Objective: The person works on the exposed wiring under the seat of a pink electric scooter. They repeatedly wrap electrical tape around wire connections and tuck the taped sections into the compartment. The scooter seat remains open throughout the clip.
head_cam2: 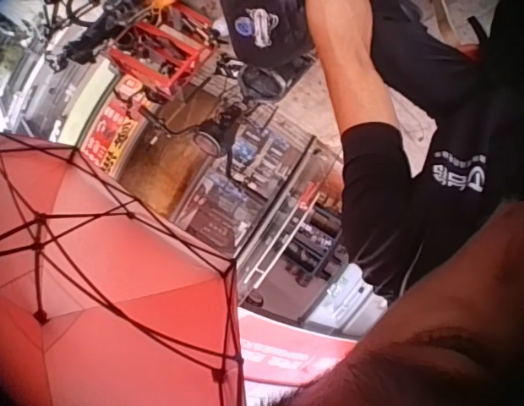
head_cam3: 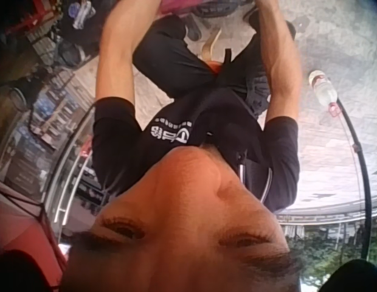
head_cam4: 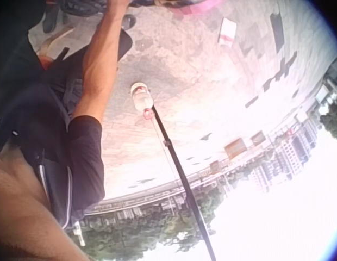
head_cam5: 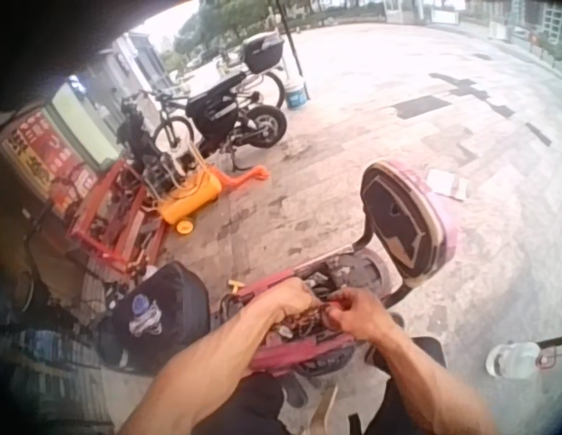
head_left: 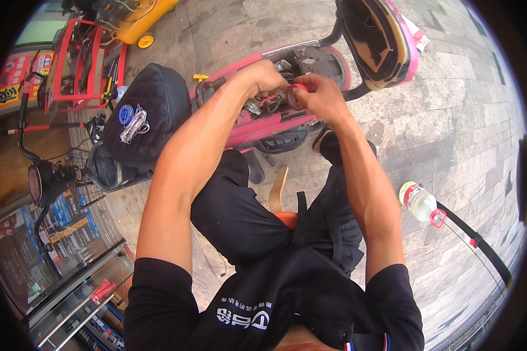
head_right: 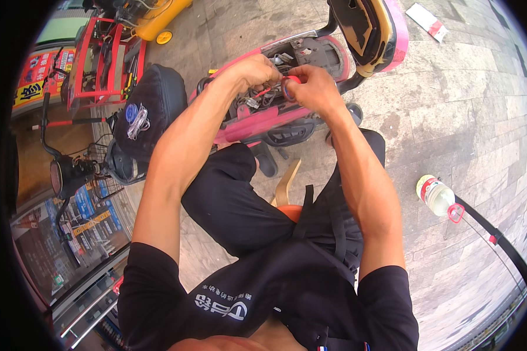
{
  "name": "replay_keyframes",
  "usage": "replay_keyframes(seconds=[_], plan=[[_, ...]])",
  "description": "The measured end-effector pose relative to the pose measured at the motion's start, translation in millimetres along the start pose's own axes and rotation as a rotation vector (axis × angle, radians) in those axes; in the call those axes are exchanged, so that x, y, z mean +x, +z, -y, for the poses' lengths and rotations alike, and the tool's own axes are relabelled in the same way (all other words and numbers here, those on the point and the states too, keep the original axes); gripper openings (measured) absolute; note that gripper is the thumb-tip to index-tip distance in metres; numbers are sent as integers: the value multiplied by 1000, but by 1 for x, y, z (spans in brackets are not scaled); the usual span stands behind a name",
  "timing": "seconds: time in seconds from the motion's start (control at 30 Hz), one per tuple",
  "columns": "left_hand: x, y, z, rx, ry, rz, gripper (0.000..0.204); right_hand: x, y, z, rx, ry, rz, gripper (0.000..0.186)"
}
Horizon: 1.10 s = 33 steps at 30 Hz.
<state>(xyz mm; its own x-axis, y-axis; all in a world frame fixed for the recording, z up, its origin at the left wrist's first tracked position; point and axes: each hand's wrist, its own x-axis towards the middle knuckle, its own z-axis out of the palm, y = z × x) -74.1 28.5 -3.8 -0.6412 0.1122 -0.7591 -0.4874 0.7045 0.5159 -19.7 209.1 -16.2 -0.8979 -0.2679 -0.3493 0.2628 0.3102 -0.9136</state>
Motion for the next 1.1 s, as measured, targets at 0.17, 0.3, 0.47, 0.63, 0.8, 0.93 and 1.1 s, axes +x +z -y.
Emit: replay_keyframes(seconds=[0.17,0.3,0.47,0.63,0.8,0.93,1.1], plan=[[-5,1,-11,18,-75,20,20,-5,1,0,111,25,14,36],[-3,2,-15,74,-91,41,22,-5,3,-7,150,11,-2,35],[3,3,-17,142,-91,112,22,-4,2,-11,155,0,-11,35],[1,2,-13,48,-70,113,19,-4,3,-12,162,0,-5,35],[0,-4,-5,-13,2,75,19,-2,6,-14,209,2,-26,37],[2,-5,1,-66,90,-2,21,2,13,-12,262,-28,-89,36],[7,-10,7,-53,97,-5,20,4,21,-8,262,-48,-128,41]])
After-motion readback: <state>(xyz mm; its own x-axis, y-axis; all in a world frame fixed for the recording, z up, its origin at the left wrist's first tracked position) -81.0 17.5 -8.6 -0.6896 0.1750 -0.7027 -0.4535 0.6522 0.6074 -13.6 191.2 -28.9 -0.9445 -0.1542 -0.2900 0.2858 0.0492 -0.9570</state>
